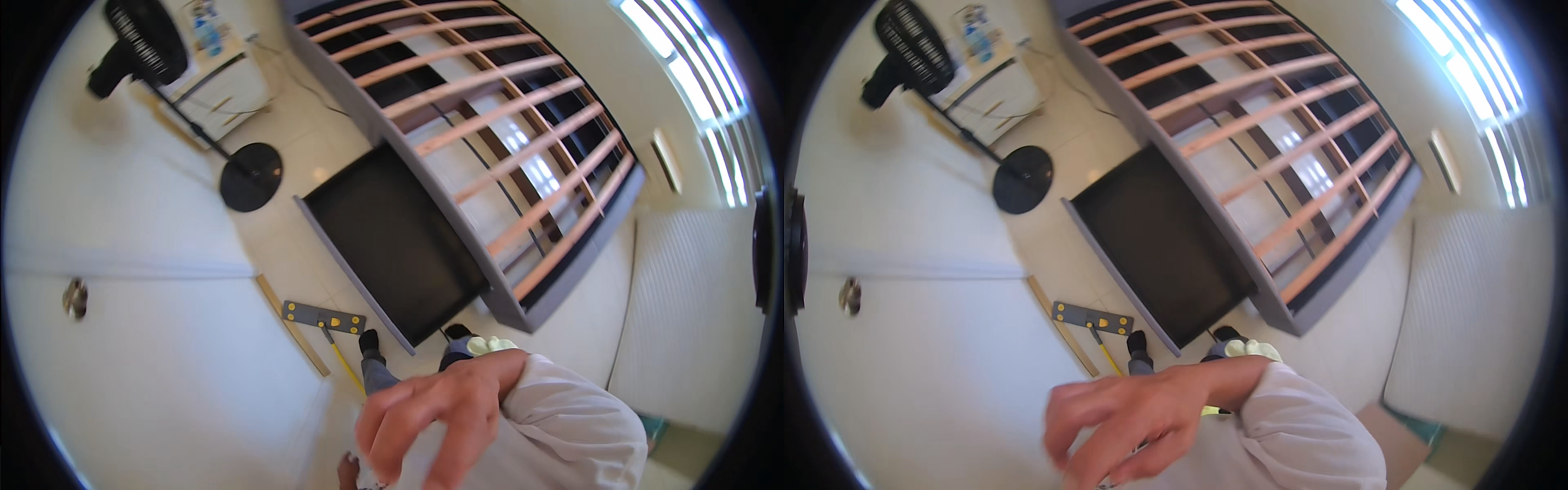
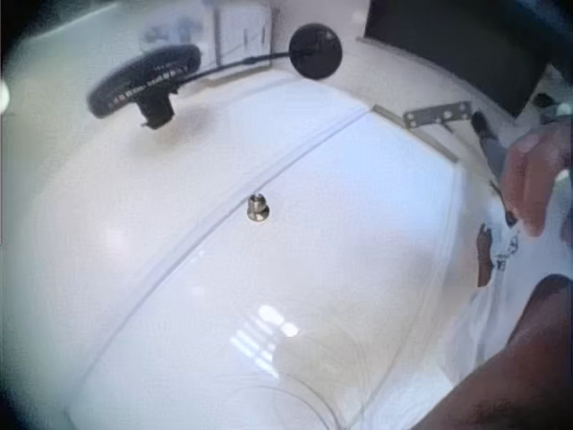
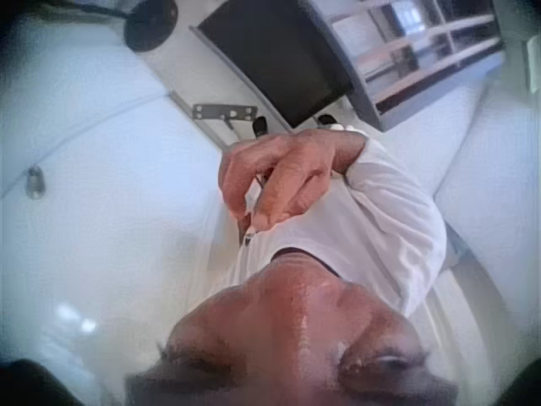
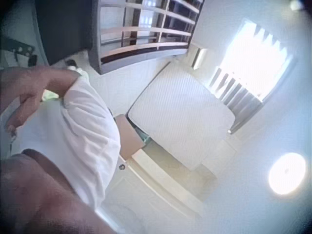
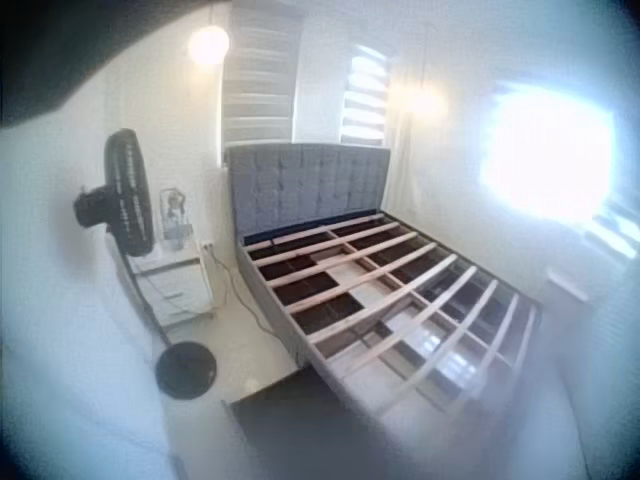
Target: The person assembles a bed frame by removing a large dark panel, placing it aside, and then installing a drawer unit into the footboard. The person also moves a fan and uses a vacuum cleaner during the process.
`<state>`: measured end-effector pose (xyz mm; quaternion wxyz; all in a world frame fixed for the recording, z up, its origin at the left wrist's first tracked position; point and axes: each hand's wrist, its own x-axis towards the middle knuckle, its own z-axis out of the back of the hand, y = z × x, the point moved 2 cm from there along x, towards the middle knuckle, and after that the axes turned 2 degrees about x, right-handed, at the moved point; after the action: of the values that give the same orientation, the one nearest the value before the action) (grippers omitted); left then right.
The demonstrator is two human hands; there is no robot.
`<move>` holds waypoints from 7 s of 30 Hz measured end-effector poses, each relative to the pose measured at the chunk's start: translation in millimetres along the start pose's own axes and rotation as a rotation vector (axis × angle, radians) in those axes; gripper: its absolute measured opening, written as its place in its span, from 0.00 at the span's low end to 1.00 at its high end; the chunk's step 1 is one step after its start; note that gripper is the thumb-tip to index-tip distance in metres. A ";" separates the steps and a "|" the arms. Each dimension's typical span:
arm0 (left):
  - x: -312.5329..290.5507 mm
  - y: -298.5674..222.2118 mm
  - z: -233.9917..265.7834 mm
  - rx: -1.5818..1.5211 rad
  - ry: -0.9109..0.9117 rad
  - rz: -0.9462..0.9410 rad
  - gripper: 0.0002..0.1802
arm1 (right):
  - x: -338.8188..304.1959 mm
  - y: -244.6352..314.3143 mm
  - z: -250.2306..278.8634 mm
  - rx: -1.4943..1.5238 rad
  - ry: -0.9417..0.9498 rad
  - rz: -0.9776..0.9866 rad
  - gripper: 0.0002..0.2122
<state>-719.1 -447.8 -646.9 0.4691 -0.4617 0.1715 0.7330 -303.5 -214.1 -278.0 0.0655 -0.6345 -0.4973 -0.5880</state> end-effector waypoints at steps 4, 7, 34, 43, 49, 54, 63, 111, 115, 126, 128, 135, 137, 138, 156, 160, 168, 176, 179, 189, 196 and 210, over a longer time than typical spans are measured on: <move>72.8 -40.3 61.5 0.092 0.074 -0.105 0.24 | 21.0 1.8 -23.0 -0.038 -0.244 0.291 0.09; 102.7 -56.1 89.1 0.188 0.105 -0.154 0.23 | 14.8 9.7 -34.0 -0.067 -0.310 0.410 0.09; 211.0 -346.5 72.3 0.947 0.149 -0.838 0.20 | -449.6 -97.0 51.3 -0.479 -1.551 -1.068 0.17; 294.9 -411.1 5.7 1.524 -0.009 -0.956 0.28 | -595.1 -219.0 -5.7 -0.673 -0.732 -2.111 0.28; 401.4 -413.9 -45.2 1.784 -0.099 -1.224 0.23 | -636.7 -291.2 27.6 -0.884 -0.850 -2.036 0.25; 434.9 -434.3 -71.0 1.914 0.014 -1.107 0.23 | -648.8 -321.7 47.3 -0.994 -0.988 -2.174 0.12; 444.7 -412.9 -54.2 1.811 -0.005 -1.421 0.25 | -642.3 -326.4 35.5 -1.035 -1.016 -2.148 0.11; 542.2 -353.2 -47.6 -0.514 0.096 -0.009 0.13 | -787.9 -202.3 103.0 -0.604 -2.469 -1.480 0.21; 480.8 -398.0 -68.2 -0.436 0.050 -0.002 0.11 | -782.3 -184.8 100.5 -0.653 -2.447 -1.433 0.14; 497.8 -503.1 -121.2 -0.386 0.215 -0.179 0.07 | -817.9 -143.2 167.5 -1.113 -2.346 -1.266 0.13; 497.8 -490.1 -119.2 -0.445 0.218 -0.152 0.07 | -815.7 -146.7 163.4 -1.096 -2.328 -1.322 0.13; 506.1 -403.4 -42.9 -0.433 0.180 -0.076 0.10 | -769.0 -224.5 90.7 -0.894 -2.411 -1.297 0.15; 498.1 -382.1 -33.1 -0.446 0.192 -0.061 0.11 | -765.1 -236.4 77.2 -0.922 -2.400 -1.369 0.16; 489.8 -383.7 -43.6 -0.465 0.160 -0.067 0.09 | -766.6 -229.6 80.4 -0.803 -2.444 -1.379 0.16; 453.3 -406.7 -47.0 -0.409 0.132 -0.109 0.05 | -765.6 -231.8 78.0 -0.882 -2.384 -1.429 0.14; 484.0 -388.0 -34.1 -0.425 0.077 -0.105 0.11 | -789.8 -244.8 60.6 -0.897 -2.412 -1.285 0.15; 454.4 -440.4 -59.1 -0.400 -0.016 -0.288 0.16 | -769.6 -218.2 96.7 -0.964 -2.379 -1.115 0.13; 488.3 -455.4 -97.5 -0.407 0.024 -0.231 0.11 | -809.1 -194.6 115.8 -0.928 -2.352 -1.109 0.15; 497.8 -446.2 -85.4 -0.388 0.066 -0.234 0.11 | -805.9 -202.8 116.0 -1.048 -2.259 -1.385 0.19; 417.8 -403.1 -135.8 -0.206 0.040 -0.191 0.32 | -764.4 -179.6 101.9 -0.469 -2.218 -1.306 0.30; 337.4 -369.9 -192.2 0.082 -0.098 0.059 0.44 | -762.8 -169.5 42.3 -0.338 -1.789 -1.387 0.28; 242.1 -323.9 -257.5 0.371 0.002 -0.055 0.45 | -845.1 -63.0 -55.1 -0.359 -2.084 -1.509 0.16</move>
<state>-344.5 -333.6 -923.4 0.5660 -0.3728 0.2913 0.6751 -228.3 -688.0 -978.7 -0.7802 -0.3551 -0.4609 0.2295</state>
